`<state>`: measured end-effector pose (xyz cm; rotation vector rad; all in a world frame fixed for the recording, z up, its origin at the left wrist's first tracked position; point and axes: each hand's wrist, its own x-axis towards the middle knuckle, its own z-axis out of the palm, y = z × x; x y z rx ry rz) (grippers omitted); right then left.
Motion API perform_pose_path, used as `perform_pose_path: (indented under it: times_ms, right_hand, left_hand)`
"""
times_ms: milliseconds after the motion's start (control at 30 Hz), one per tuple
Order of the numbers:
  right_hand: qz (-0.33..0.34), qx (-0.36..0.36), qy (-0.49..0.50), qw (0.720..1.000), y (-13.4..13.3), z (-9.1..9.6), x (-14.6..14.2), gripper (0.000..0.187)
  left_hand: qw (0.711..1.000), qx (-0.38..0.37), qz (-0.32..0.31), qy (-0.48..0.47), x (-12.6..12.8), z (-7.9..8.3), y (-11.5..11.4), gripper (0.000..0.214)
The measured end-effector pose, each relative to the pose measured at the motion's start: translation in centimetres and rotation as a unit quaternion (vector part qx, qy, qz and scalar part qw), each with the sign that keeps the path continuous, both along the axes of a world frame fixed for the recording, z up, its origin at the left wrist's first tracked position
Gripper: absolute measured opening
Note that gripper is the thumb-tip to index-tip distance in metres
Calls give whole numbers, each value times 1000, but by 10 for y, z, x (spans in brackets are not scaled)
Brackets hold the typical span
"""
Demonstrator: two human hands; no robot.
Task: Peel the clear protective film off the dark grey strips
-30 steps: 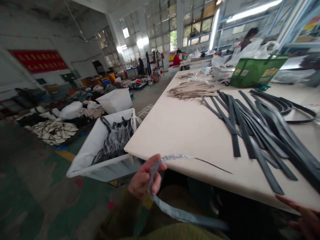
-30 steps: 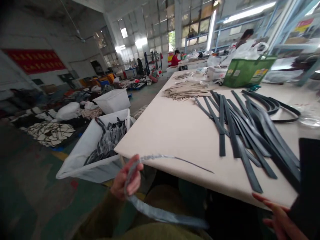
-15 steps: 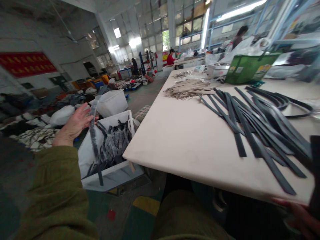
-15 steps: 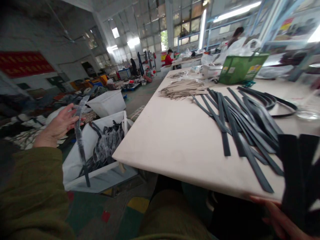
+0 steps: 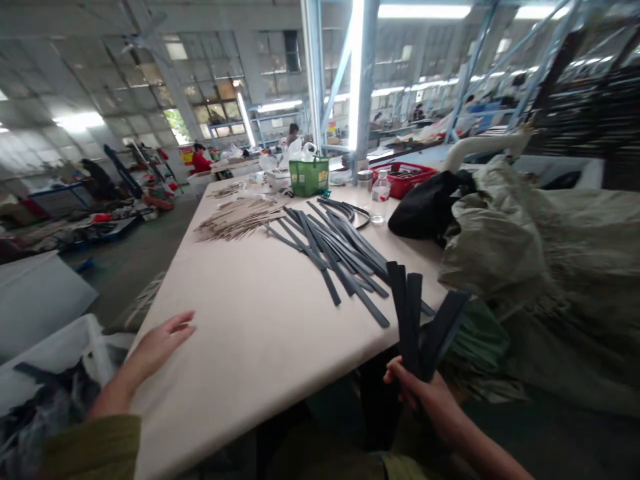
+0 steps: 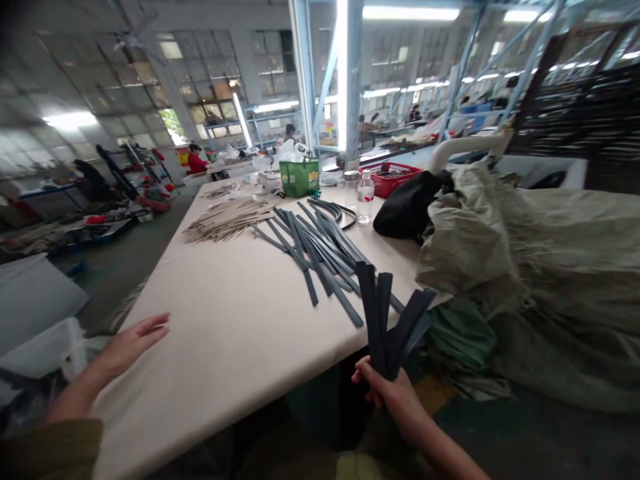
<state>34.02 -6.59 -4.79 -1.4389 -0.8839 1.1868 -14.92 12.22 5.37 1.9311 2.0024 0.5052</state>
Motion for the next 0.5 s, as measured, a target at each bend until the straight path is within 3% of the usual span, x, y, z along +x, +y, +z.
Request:
perform_pose_path:
  times_ms: [133, 300, 400, 500]
  right_hand:
    - [16, -5, -3, 1000, -8, -25, -3, 50]
    - [22, 8, -19, 1000, -10, -41, -4, 54]
    - [8, 30, -14, 999, -10, -46, -3, 53]
    - [-23, 66, -2, 998, -15, -54, 2, 56]
  left_hand:
    - [988, -48, -138, -44, 97, 3, 20, 77]
    - [946, -98, -302, -69, 187, -14, 36, 63]
    - [926, -117, -347, -91, 229, -22, 47, 56]
    - [917, -122, -361, -116, 268, -17, 57, 45]
